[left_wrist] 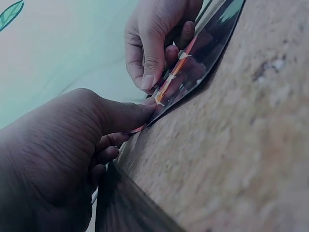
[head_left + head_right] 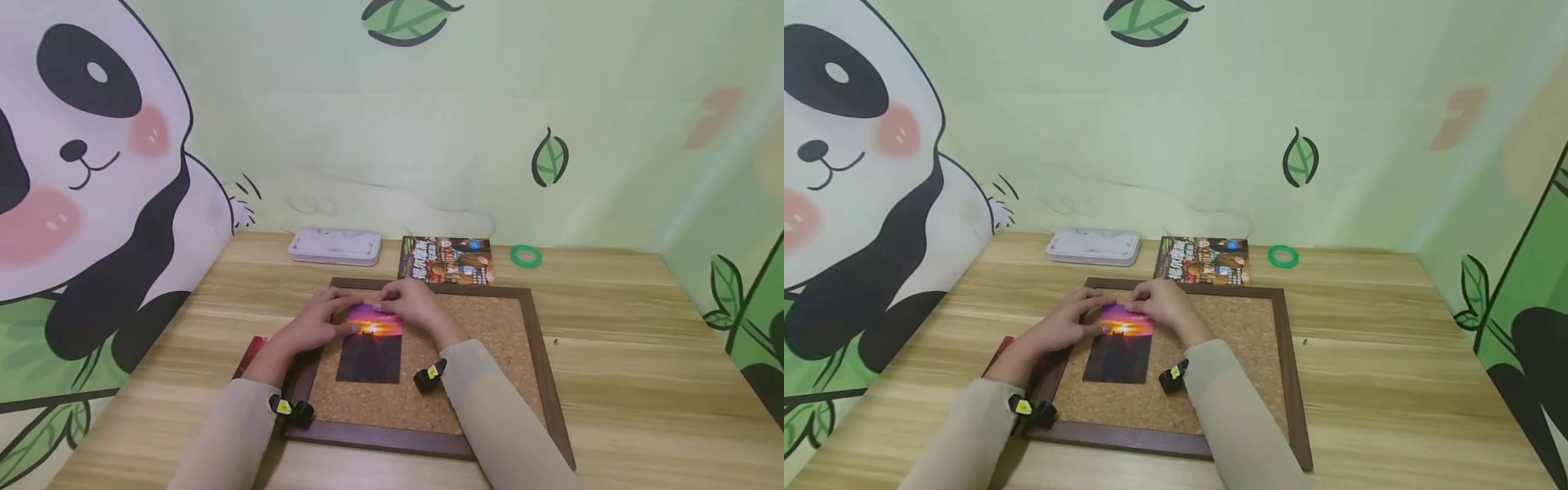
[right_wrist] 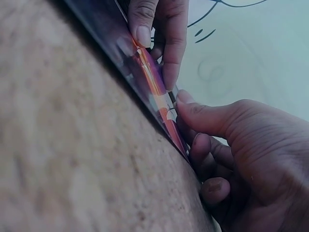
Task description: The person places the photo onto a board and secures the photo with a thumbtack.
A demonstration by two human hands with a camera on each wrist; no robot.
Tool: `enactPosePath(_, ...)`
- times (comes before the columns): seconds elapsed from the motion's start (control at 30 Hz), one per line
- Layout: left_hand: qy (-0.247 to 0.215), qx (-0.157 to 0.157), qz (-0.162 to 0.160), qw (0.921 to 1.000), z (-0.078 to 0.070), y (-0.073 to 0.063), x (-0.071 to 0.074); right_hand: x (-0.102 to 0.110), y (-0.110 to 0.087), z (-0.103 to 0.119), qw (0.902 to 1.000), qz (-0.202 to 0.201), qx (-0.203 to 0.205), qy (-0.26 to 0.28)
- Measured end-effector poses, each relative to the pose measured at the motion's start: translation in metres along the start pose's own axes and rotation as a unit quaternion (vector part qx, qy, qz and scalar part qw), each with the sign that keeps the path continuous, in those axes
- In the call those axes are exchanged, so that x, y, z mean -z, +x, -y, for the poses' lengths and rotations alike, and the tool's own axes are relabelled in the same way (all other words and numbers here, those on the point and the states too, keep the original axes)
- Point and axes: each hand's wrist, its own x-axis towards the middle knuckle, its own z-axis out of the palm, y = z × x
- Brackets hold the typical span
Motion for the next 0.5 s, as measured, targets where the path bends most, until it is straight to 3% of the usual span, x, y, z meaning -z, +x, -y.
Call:
enactPosePath(0.3, -0.005, -0.001, -0.003, 1.0000, 0.0011, -0.0017, 0.0001, -0.0010, 0.0008, 0.0040, 0.9999, -0.001, -0.007, -0.012)
enactPosePath(0.5, 0.019, -0.015, 0.007, 0.9997, 0.0030, -0.0004, -0.0005, 0.0005, 0.0004, 0.0039, 0.9997, 0.005, -0.014, -0.016)
